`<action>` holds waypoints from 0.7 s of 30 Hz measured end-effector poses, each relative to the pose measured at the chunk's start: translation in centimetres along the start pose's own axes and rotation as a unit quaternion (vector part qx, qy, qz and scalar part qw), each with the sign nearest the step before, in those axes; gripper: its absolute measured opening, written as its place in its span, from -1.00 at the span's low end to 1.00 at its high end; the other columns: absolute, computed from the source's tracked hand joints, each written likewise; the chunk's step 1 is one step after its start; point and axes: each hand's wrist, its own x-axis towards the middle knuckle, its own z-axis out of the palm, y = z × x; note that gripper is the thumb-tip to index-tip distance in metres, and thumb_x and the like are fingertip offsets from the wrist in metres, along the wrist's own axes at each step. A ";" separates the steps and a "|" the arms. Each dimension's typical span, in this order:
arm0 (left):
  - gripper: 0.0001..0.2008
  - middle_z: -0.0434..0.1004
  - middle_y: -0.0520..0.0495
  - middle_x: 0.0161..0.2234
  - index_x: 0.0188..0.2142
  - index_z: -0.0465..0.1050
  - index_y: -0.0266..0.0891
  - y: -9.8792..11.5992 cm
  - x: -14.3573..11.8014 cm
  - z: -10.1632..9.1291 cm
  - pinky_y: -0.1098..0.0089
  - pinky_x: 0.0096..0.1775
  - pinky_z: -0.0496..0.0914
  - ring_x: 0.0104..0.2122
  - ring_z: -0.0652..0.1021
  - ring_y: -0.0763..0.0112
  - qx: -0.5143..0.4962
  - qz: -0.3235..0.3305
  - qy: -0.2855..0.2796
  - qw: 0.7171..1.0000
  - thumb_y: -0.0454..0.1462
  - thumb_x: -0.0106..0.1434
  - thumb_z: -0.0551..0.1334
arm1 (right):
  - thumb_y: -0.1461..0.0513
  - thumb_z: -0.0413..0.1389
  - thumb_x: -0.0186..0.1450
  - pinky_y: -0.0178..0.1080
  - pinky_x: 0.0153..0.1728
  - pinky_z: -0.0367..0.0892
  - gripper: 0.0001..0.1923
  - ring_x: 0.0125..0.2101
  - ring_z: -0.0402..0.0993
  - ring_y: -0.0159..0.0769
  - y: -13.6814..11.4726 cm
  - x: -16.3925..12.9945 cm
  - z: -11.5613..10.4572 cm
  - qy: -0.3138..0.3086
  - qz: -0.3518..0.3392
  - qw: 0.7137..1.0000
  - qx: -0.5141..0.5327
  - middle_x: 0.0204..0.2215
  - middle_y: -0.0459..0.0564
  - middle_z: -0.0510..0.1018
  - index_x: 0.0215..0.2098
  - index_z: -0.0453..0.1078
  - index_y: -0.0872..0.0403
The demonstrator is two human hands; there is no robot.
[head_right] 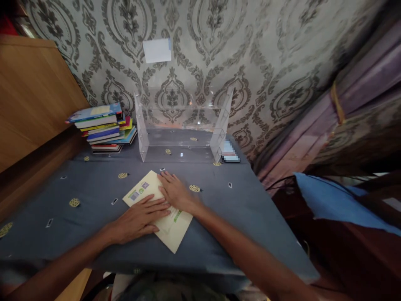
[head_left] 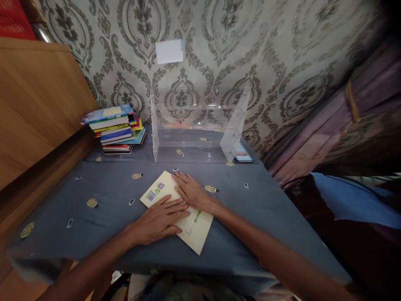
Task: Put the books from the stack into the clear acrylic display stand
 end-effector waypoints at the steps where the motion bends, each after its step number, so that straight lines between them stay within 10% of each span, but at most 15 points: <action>1: -0.50 0.21 -0.05 0.33 0.32 0.17 -0.09 -0.5 0.2 -0.1 0.10 0.37 -0.10 0.36 0.14 0.31 0.004 -0.002 -0.004 1.000 -0.03 0.46 0.01 | 0.15 -0.20 0.49 0.13 0.32 0.02 -0.45 0.37 -0.01 -0.06 0.3 -0.7 0.3 0.011 0.013 1.000 0.007 0.35 0.25 0.18 0.38 0.07 0.19; 12: -0.42 0.10 -0.07 0.38 0.38 0.02 -0.08 -7.2 4.8 -1.9 0.07 0.36 -0.10 0.38 0.09 0.29 0.018 -0.012 0.015 1.000 0.02 0.46 -0.03 | 0.09 -0.15 0.49 0.17 0.35 -0.04 -0.36 0.42 -0.24 -0.06 -1.4 -7.4 3.0 0.105 0.075 0.989 0.070 0.42 0.23 -0.05 0.46 -0.19 0.10; 21: -0.51 0.13 -0.09 0.36 0.35 0.09 -0.12 -9.0 6.9 -2.0 0.06 0.34 0.01 0.36 0.14 0.32 0.047 -0.007 0.044 0.998 -0.09 0.50 -0.12 | 0.18 -0.19 0.47 0.17 0.34 -0.02 -0.41 0.41 -0.18 -0.01 -0.6 -3.7 1.4 0.073 0.096 0.992 0.023 0.40 0.28 0.00 0.41 -0.04 0.22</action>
